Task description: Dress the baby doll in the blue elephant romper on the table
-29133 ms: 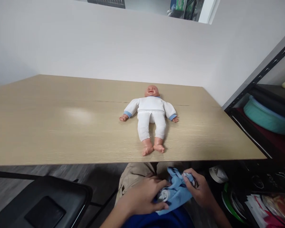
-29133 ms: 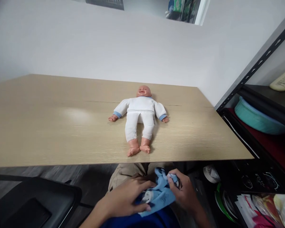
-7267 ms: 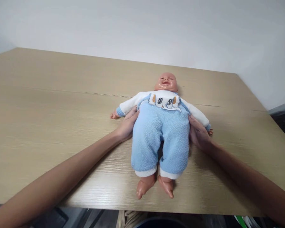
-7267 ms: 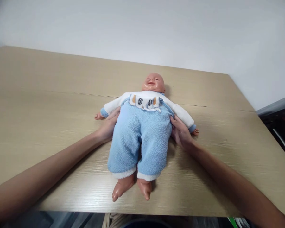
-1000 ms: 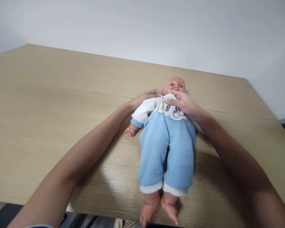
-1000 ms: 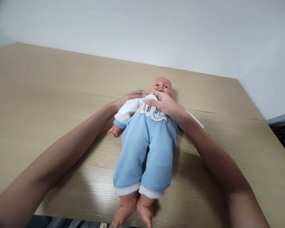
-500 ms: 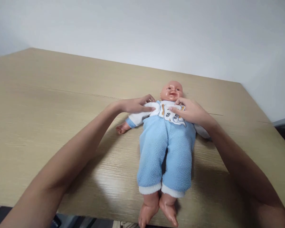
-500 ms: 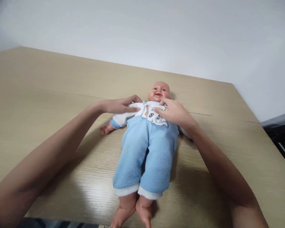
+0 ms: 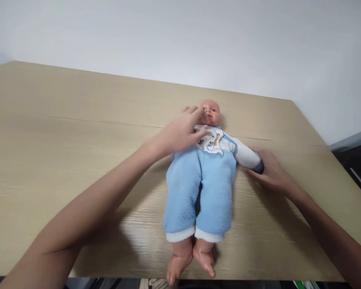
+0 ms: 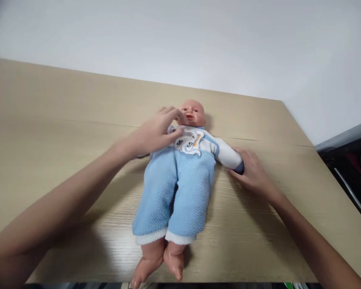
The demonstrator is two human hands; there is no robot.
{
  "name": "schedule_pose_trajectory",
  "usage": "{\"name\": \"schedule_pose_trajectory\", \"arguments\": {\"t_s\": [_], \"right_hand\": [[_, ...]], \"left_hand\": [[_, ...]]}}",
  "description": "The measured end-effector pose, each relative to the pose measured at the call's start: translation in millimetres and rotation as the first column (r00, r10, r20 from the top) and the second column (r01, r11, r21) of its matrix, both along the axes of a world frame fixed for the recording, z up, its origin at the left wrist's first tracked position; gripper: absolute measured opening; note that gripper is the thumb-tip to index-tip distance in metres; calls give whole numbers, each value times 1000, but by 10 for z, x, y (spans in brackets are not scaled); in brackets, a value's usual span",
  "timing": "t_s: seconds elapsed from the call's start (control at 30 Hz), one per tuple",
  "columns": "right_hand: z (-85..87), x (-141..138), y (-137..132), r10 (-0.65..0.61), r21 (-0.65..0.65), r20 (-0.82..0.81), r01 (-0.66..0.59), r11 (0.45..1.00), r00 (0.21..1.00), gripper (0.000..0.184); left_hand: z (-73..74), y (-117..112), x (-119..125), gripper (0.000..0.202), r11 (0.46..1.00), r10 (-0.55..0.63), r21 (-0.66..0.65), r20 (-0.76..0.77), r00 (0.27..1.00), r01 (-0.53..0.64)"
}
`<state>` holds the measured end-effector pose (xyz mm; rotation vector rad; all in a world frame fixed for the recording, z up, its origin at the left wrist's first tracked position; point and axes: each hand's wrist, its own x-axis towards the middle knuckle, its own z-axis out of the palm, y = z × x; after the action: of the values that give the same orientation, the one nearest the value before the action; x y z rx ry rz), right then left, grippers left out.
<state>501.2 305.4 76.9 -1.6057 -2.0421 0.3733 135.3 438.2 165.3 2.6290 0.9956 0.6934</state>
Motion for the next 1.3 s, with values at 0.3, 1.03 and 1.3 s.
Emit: {"name": "schedule_pose_trajectory", "arguments": {"t_s": [0.3, 1.03, 1.3], "right_hand": [[56, 6, -57, -202, -123, -325, 171, 978, 924, 74], [-120, -844, 813, 127, 545, -358, 96, 833, 925, 15], [-10, -758, 624, 208, 393, -343, -61, 918, 916, 38]], "left_hand": [[-297, -80, 864, 25, 991, -101, 69, -176, 979, 114], [-435, -78, 686, 38, 775, -398, 561, 76, 914, 291], [-216, -198, 608, 38, 955, -226, 229, 148, 963, 189]]}}
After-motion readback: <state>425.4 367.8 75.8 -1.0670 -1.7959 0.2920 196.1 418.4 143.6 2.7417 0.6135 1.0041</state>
